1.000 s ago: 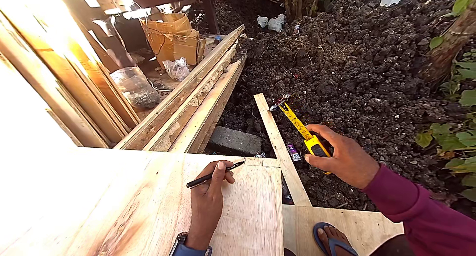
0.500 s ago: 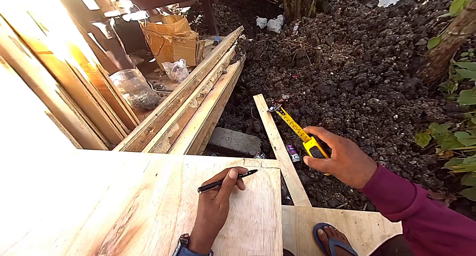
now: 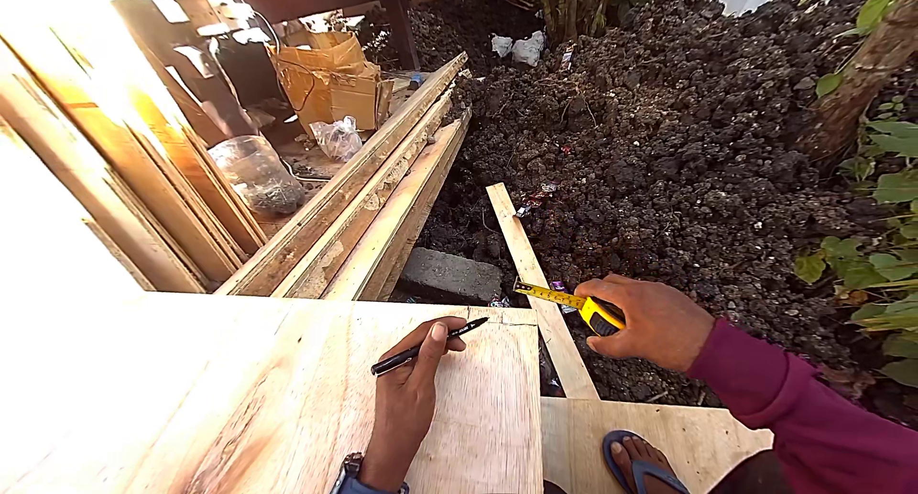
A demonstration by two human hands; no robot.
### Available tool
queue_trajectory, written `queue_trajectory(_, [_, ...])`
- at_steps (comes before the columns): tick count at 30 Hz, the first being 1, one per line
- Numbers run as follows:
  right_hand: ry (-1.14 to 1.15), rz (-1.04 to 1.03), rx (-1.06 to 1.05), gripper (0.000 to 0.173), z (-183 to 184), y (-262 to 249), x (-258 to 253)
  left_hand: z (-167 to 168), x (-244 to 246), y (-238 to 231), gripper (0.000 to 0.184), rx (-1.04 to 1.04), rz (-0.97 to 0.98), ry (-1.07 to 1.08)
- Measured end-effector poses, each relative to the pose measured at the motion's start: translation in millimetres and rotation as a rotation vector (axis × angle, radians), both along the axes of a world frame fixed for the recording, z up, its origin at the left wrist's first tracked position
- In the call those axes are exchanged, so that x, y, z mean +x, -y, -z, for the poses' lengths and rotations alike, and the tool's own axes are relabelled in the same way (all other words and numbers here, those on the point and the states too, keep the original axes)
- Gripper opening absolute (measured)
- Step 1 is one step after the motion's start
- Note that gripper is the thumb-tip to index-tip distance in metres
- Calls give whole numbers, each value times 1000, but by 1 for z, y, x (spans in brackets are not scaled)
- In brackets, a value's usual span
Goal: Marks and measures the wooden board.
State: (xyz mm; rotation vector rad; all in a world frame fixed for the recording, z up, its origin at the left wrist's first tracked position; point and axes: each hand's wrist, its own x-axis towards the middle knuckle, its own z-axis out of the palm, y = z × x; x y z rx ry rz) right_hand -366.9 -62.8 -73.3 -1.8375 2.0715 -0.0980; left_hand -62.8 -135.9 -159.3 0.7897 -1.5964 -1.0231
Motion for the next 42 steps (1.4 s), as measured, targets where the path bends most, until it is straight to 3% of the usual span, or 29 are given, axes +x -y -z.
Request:
queue_trajectory(31, [-7, -2, -2, 63, 0, -2, 1, 1, 0, 0, 37, 25, 3, -6])
queue_trajectory(42, [10, -5, 0, 63, -1, -1, 2, 8, -27, -22, 18, -16, 92, 104])
